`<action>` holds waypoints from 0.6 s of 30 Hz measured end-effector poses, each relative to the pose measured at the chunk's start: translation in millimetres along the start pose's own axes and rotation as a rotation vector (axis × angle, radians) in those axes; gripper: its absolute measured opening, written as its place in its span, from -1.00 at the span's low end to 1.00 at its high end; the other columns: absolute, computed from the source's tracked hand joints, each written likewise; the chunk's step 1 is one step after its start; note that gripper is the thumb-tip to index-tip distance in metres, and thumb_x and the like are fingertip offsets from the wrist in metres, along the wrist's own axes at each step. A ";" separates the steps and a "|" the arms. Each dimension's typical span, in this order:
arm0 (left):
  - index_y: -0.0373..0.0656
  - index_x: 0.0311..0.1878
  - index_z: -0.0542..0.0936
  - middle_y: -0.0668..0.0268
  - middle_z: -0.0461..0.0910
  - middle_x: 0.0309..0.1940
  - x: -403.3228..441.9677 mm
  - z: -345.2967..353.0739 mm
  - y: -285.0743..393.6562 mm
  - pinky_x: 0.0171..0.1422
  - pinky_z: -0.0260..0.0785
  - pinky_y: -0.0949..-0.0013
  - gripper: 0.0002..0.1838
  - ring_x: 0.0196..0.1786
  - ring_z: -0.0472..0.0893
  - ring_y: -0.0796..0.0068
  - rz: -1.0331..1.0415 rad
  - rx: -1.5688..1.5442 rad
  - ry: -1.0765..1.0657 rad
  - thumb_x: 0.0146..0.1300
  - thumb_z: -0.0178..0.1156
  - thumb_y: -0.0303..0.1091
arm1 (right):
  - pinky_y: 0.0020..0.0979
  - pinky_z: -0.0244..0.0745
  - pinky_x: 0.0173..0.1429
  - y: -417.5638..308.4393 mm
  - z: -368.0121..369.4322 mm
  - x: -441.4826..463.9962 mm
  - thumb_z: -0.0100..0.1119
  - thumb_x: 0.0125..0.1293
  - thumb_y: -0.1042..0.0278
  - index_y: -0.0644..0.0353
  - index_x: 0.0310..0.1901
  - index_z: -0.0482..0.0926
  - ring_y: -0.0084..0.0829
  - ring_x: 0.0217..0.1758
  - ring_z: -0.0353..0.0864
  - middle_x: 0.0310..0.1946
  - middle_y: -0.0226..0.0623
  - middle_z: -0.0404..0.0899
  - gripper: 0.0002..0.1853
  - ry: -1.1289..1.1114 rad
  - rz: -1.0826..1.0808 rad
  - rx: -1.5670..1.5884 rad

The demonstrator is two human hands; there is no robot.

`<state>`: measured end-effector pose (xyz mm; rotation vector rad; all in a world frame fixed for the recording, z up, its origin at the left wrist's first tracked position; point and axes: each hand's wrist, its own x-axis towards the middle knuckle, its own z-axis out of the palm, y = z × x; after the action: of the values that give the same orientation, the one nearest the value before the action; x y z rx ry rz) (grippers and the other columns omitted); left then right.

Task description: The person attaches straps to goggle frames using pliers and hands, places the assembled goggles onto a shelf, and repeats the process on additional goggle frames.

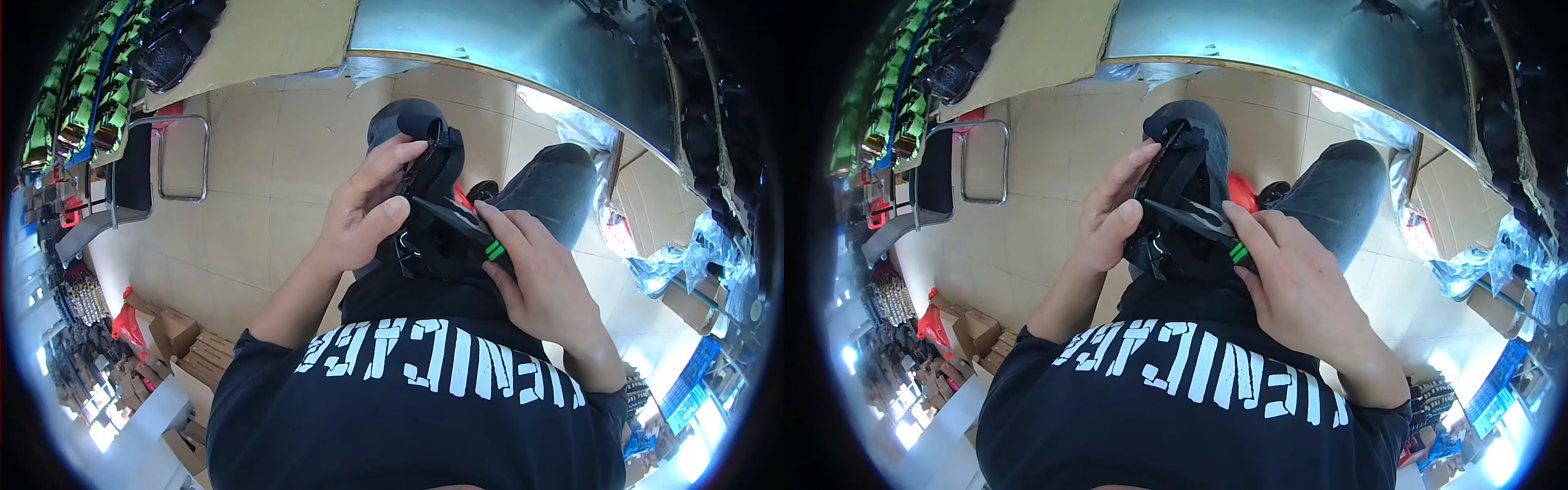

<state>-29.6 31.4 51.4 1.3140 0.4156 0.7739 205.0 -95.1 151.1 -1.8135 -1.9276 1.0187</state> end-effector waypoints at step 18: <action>-0.38 0.51 0.48 -0.18 0.08 0.69 -6.1 17.5 -2.5 0.70 0.08 0.09 -0.45 0.69 0.24 -0.03 0.014 0.071 -0.078 0.49 0.12 -0.46 | -0.06 0.52 0.16 0.5 7.9 -20.8 0.26 0.33 0.56 0.28 0.48 0.31 0.04 0.03 0.61 -0.03 0.02 0.49 -0.32 -0.159 0.088 0.130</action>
<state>-21.3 14.7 52.2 1.4097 0.3746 0.7220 203.4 -117.3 150.3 -1.8068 -1.8346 1.3219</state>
